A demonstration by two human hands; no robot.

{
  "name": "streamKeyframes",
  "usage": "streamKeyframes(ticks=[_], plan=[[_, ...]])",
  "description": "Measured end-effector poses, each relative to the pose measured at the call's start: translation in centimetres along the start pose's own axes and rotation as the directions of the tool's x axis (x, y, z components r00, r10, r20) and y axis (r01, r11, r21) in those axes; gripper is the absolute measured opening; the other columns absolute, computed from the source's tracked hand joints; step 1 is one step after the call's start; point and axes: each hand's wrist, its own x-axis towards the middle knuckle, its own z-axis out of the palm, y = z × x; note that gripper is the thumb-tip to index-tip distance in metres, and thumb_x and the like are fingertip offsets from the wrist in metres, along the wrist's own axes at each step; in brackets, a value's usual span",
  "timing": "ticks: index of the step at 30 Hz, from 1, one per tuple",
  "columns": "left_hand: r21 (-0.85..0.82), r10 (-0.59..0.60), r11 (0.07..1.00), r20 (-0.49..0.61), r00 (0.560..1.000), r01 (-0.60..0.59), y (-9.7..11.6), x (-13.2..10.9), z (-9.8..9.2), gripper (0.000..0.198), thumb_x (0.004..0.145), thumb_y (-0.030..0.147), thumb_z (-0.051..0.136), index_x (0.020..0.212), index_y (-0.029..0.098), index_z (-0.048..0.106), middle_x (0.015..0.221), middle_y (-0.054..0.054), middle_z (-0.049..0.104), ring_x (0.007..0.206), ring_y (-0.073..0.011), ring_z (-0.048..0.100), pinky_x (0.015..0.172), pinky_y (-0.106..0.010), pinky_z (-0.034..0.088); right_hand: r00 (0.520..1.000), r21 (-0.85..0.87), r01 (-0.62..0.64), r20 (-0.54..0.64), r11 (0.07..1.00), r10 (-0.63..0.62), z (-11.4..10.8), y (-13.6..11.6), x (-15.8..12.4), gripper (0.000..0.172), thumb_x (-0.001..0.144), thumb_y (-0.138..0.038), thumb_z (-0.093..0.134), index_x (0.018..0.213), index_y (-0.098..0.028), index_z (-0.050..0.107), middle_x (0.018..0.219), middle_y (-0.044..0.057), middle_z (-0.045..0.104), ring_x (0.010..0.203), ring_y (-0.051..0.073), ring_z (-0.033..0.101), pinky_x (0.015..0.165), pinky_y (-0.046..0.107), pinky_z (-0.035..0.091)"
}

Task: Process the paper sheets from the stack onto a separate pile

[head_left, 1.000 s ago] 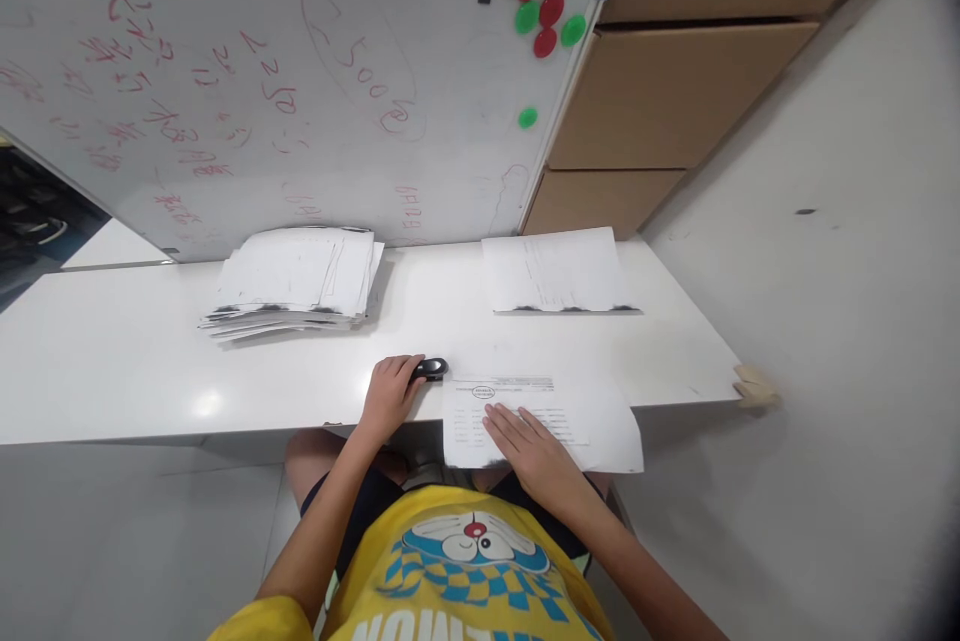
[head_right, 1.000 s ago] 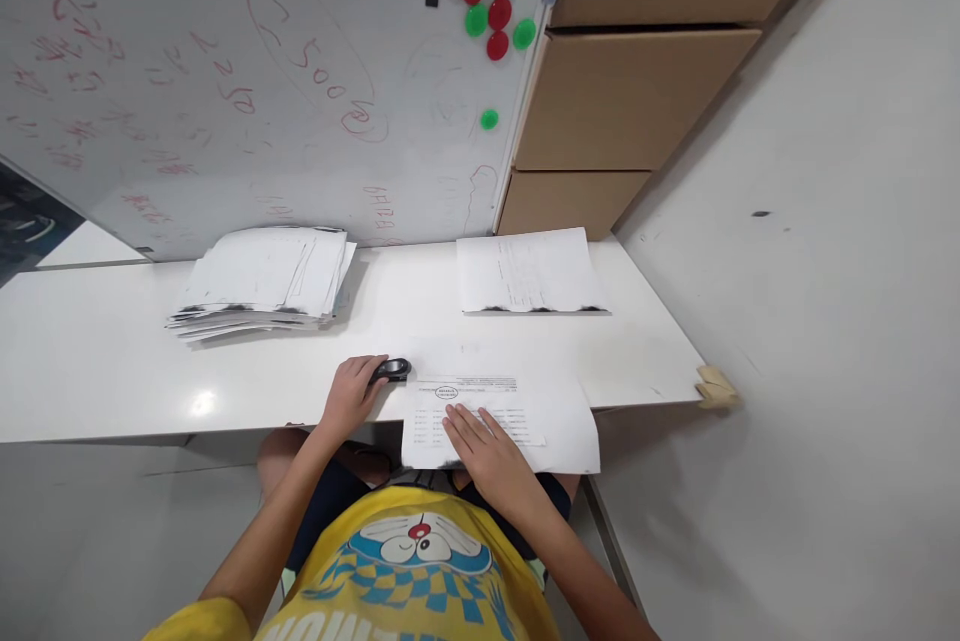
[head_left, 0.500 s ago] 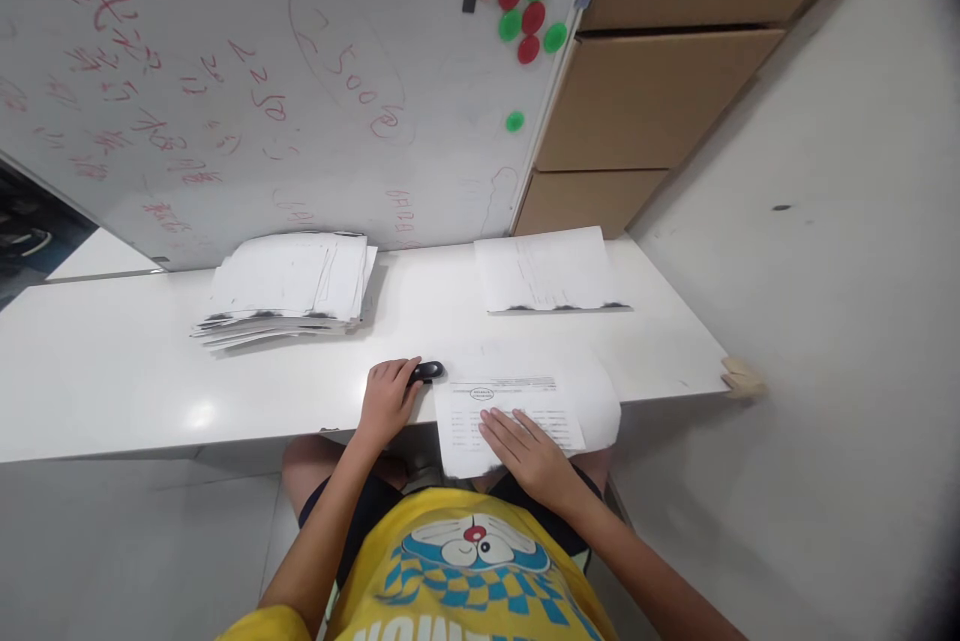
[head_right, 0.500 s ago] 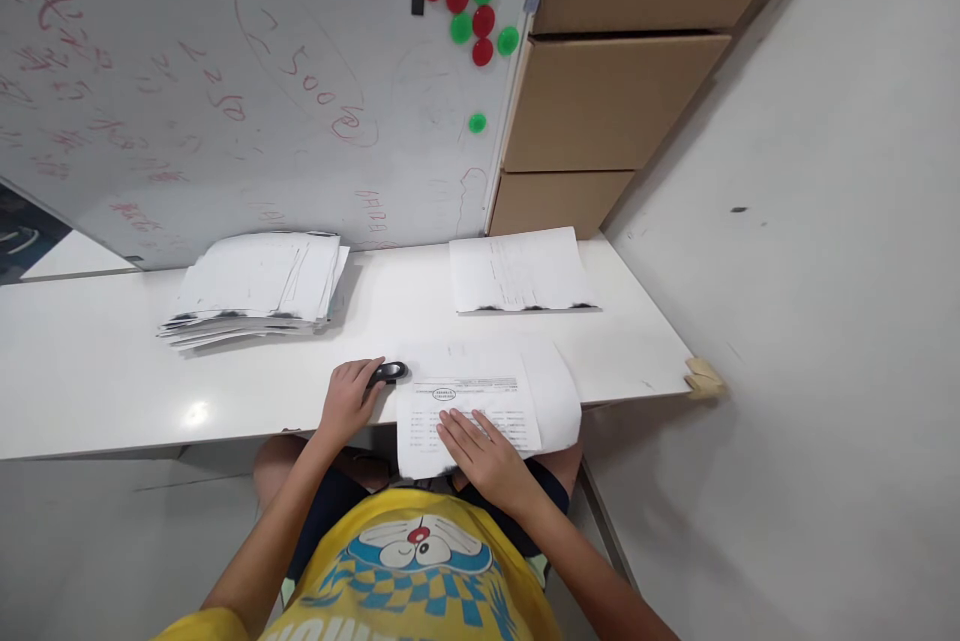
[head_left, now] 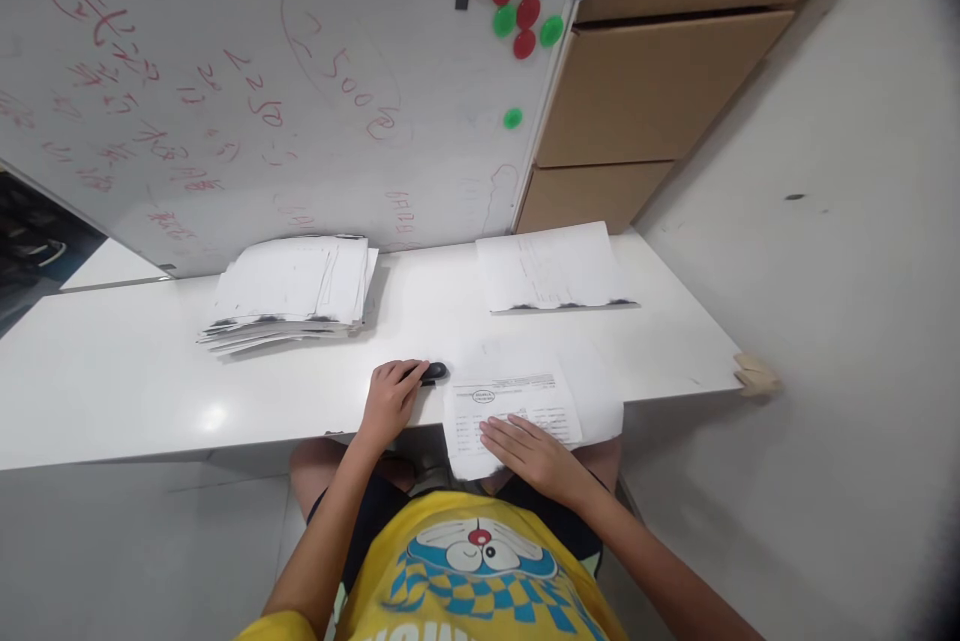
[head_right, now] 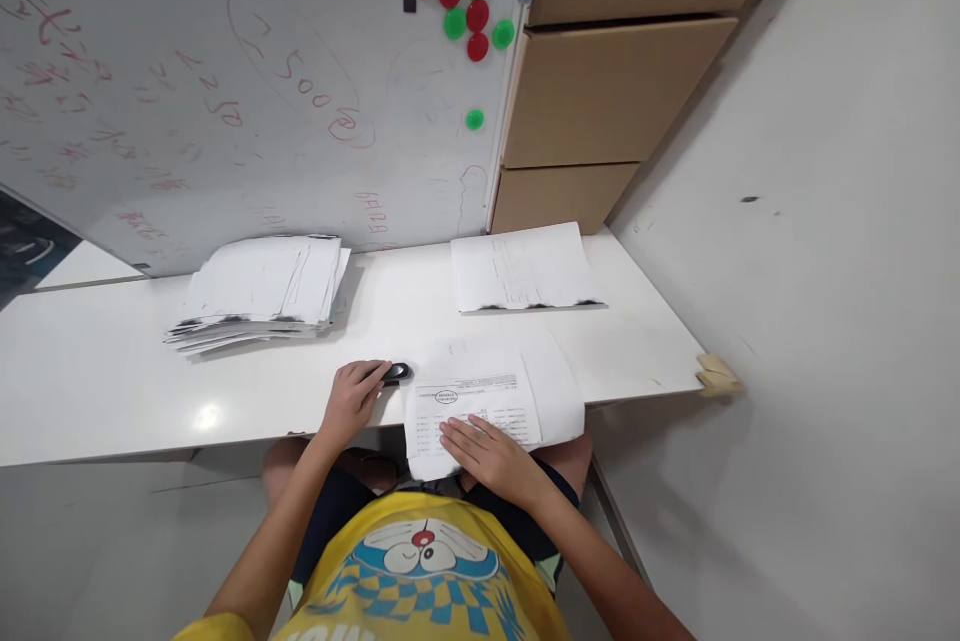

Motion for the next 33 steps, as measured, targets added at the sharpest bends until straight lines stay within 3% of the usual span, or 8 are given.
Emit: streamKeyframes(ticks=[6, 12, 18, 22, 26, 29, 33], plan=[[-0.011, -0.008, 1.0, 0.039, 0.999, 0.008, 0.2, 0.4, -0.3, 0.039, 0.095, 0.017, 0.041, 0.13, 0.028, 0.054, 0.115, -0.007, 0.064, 0.102, -0.0219, 0.056, 0.084, -0.039, 0.044, 0.998, 0.005, -0.063, 0.027, 0.998, 0.063, -0.3, -0.4, 0.1, 0.049, 0.091, -0.002, 0.038, 0.138, -0.012, 0.048, 0.141, 0.008, 0.054, 0.133, 0.021, 0.046, 0.107, 0.04, 0.045], [0.077, -0.009, 0.997, 0.033, 0.999, 0.006, 0.8, 0.0, 0.3, 0.053, 0.089, 0.006, 0.04, 0.137, 0.027, 0.047, 0.118, -0.009, 0.062, 0.105, -0.0239, 0.056, 0.088, -0.041, 0.043, 0.981, 0.045, -0.184, 0.064, 0.982, 0.181, -0.1, -1.1, 0.3, 0.055, 0.089, -0.001, 0.037, 0.143, -0.009, 0.041, 0.145, 0.012, 0.049, 0.137, 0.024, 0.041, 0.109, 0.044, 0.042], [0.169, 0.02, 0.985, 0.043, 0.999, -0.028, 1.0, 0.1, 0.8, 0.055, 0.083, -0.004, 0.039, 0.131, 0.019, 0.052, 0.116, -0.012, 0.064, 0.109, -0.0241, 0.056, 0.095, -0.043, 0.039, 0.981, 0.115, -0.193, 0.036, 0.974, 0.19, 0.5, -1.0, 0.5, 0.05, 0.092, -0.005, 0.037, 0.141, -0.011, 0.044, 0.141, 0.01, 0.054, 0.133, 0.022, 0.046, 0.109, 0.043, 0.042], [0.127, 0.01, 0.992, 0.033, 0.999, -0.014, 0.7, 0.0, 0.8, 0.052, 0.085, -0.001, 0.04, 0.13, 0.02, 0.053, 0.118, -0.011, 0.064, 0.11, -0.0233, 0.058, 0.095, -0.042, 0.041, 0.984, 0.113, -0.177, 0.048, 0.978, 0.173, 0.2, -0.6, 1.4, 0.048, 0.092, -0.005, 0.037, 0.138, -0.011, 0.048, 0.139, 0.011, 0.055, 0.132, 0.023, 0.048, 0.106, 0.043, 0.045], [0.077, -0.01, 0.997, -0.043, 0.999, 0.014, 0.2, -0.8, 1.0, 0.047, 0.091, 0.007, 0.041, 0.134, 0.024, 0.05, 0.125, -0.008, 0.063, 0.122, -0.0224, 0.053, 0.104, -0.044, 0.037, 0.987, 0.082, -0.159, -0.017, 0.984, 0.161, -0.2, -0.4, 2.1, 0.049, 0.087, -0.001, 0.036, 0.132, -0.01, 0.053, 0.134, 0.01, 0.06, 0.126, 0.023, 0.053, 0.101, 0.043, 0.05], [0.109, -0.027, 0.993, -0.149, 0.988, 0.044, 0.6, -1.4, 1.1, 0.048, 0.091, 0.01, 0.043, 0.137, 0.025, 0.046, 0.131, -0.007, 0.06, 0.136, -0.0253, 0.04, 0.111, -0.049, 0.031, 0.976, 0.066, -0.177, -0.116, 0.982, 0.183, -1.1, 0.0, 2.4, 0.06, 0.08, 0.002, 0.034, 0.136, -0.012, 0.051, 0.128, 0.008, 0.064, 0.121, 0.022, 0.058, 0.097, 0.042, 0.053], [0.033, -0.088, 0.994, -0.325, 0.942, 0.104, 3.5, -2.3, 0.4, 0.046, 0.091, 0.011, 0.045, 0.133, 0.029, 0.051, 0.129, -0.006, 0.061, 0.143, -0.0279, 0.029, 0.111, -0.053, 0.032, 0.905, 0.092, -0.315, -0.27, 0.945, 0.328, -4.8, 0.8, 2.2, 0.081, 0.069, 0.005, 0.03, 0.148, -0.016, 0.034, 0.13, 0.006, 0.063, 0.122, 0.021, 0.058, 0.097, 0.041, 0.053]])
